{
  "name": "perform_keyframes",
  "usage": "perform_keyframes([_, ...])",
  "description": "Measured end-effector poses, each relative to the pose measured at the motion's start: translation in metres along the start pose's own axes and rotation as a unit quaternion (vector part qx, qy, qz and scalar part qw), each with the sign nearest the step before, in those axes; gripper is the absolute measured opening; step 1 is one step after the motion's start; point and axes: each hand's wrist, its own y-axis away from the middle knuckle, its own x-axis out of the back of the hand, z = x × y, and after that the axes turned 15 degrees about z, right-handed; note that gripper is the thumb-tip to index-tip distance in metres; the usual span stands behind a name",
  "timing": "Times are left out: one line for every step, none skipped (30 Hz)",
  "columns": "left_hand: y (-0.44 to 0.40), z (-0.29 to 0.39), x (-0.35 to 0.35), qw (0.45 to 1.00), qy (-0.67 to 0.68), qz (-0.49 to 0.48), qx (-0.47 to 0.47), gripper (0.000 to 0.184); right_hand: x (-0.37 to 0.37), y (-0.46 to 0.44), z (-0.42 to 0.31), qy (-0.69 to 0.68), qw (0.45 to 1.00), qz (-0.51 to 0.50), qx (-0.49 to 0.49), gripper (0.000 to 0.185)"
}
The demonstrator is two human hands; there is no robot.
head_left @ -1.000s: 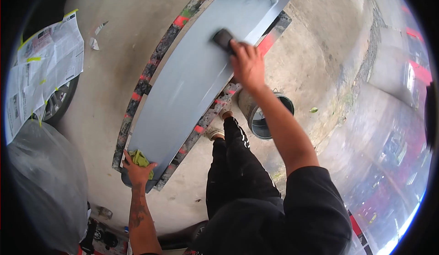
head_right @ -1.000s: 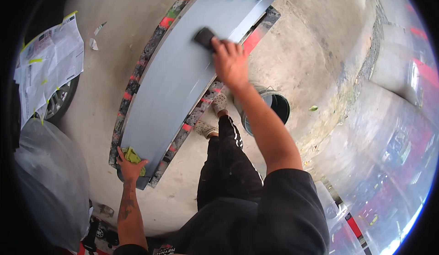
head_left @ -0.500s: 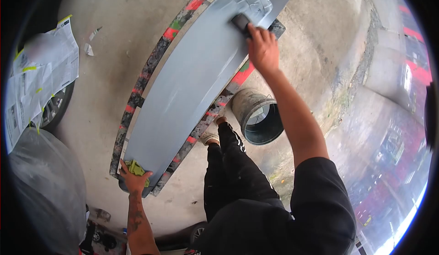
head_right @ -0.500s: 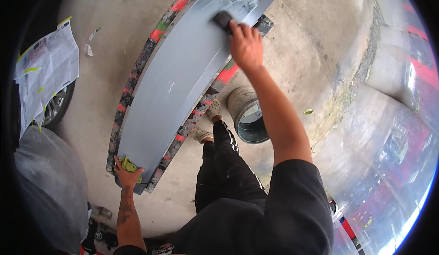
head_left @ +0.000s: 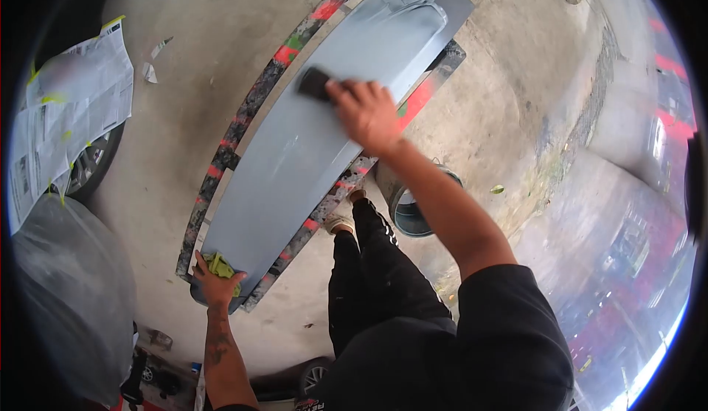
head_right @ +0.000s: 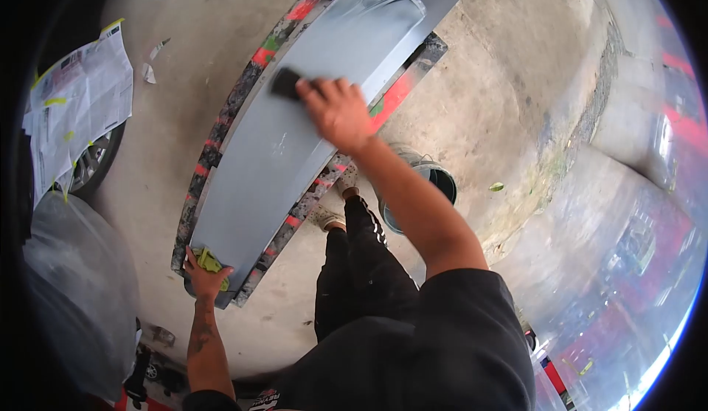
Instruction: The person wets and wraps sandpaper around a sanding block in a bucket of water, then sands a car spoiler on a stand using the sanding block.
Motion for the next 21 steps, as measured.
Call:
perform_keyframes([0.002,0.0,0.001,1.0,0.002,0.003,-0.002,0.154,-0.003,-0.022,0.037,0.032,0.998,0.026,-0.04,0.046])
perform_keyframes([0.002,0.0,0.002,1.0,0.004,0.007,-0.006,0.154,-0.005,-0.044,0.074,0.085,0.993,0.037,-0.066,0.047])
perform_keyframes([0.001,-0.001,0.003,1.0,0.0,0.01,-0.009,0.154,-0.007,-0.062,0.101,0.123,0.986,0.055,-0.099,0.048])
perform_keyframes([0.001,-0.002,0.003,1.0,-0.003,0.012,-0.01,0.154,-0.007,-0.073,0.109,0.162,0.976,0.072,-0.129,0.049])
perform_keyframes([0.003,0.0,0.002,1.0,-0.002,0.015,-0.011,0.154,-0.012,-0.073,0.103,0.172,0.969,0.068,-0.165,0.049])
perform_keyframes([0.004,0.002,0.003,1.0,0.001,0.007,-0.005,0.154,-0.016,-0.072,0.084,0.185,0.959,0.067,-0.202,0.049])
perform_keyframes([0.003,0.005,0.005,1.0,0.007,0.004,0.001,0.154,-0.021,-0.06,0.057,0.154,0.967,0.076,-0.188,0.049])
perform_keyframes([0.002,0.007,0.006,1.0,0.011,0.002,0.007,0.154,-0.023,-0.042,0.024,0.109,0.98,0.07,-0.152,0.05])
perform_keyframes([0.002,0.005,0.006,1.0,0.011,-0.001,0.006,0.154,-0.022,-0.024,-0.012,0.063,0.99,0.041,-0.115,0.05])
perform_keyframes([0.0,0.002,0.005,1.0,0.01,-0.004,0.005,0.153,-0.015,-0.01,-0.042,0.031,0.997,0.006,-0.064,0.049])
perform_keyframes([-0.001,0.0,0.005,1.0,0.008,-0.009,0.003,0.153,-0.011,-0.001,-0.057,0.014,0.999,-0.033,-0.016,0.056])
perform_keyframes([0.001,-0.001,0.005,1.0,0.009,-0.005,-0.002,0.153,-0.011,-0.004,-0.049,0.014,1.0,-0.025,-0.001,0.053])
perform_keyframes([0.003,0.0,0.005,1.0,0.01,0.0,-0.008,0.152,-0.011,-0.014,-0.028,0.015,1.0,-0.017,0.014,0.05])
perform_keyframes([0.001,0.0,0.004,1.0,0.011,0.005,-0.013,0.152,-0.014,-0.028,-0.004,0.016,0.999,-0.007,0.03,0.047])
perform_keyframes([0.002,-0.002,0.003,1.0,0.019,0.006,-0.013,0.152,-0.017,-0.049,0.026,0.05,0.999,0.01,-0.006,0.046])
perform_keyframes([0.002,-0.004,0.002,1.0,0.027,0.007,-0.015,0.152,-0.021,-0.072,0.054,0.085,0.995,0.027,-0.044,0.045])
perform_keyframes([0.001,-0.005,0.001,0.999,0.035,0.008,-0.017,0.152,-0.028,-0.093,0.08,0.133,0.988,0.038,-0.074,0.044])
perform_keyframes([0.001,-0.005,0.0,1.0,0.026,0.011,-0.011,0.152,-0.03,-0.106,0.089,0.179,0.977,0.049,-0.103,0.043])
perform_keyframes([0.002,-0.003,0.0,1.0,0.016,0.013,-0.006,0.151,-0.034,-0.102,0.083,0.182,0.974,0.053,-0.123,0.043])
perform_keyframes([0.002,-0.002,0.001,1.0,0.007,0.017,-0.002,0.151,-0.04,-0.097,0.073,0.187,0.97,0.059,-0.144,0.043])
perform_keyframes([0.001,-0.001,0.002,1.0,0.005,0.015,-0.004,0.152,-0.045,-0.094,0.057,0.191,0.966,0.067,-0.163,0.043])
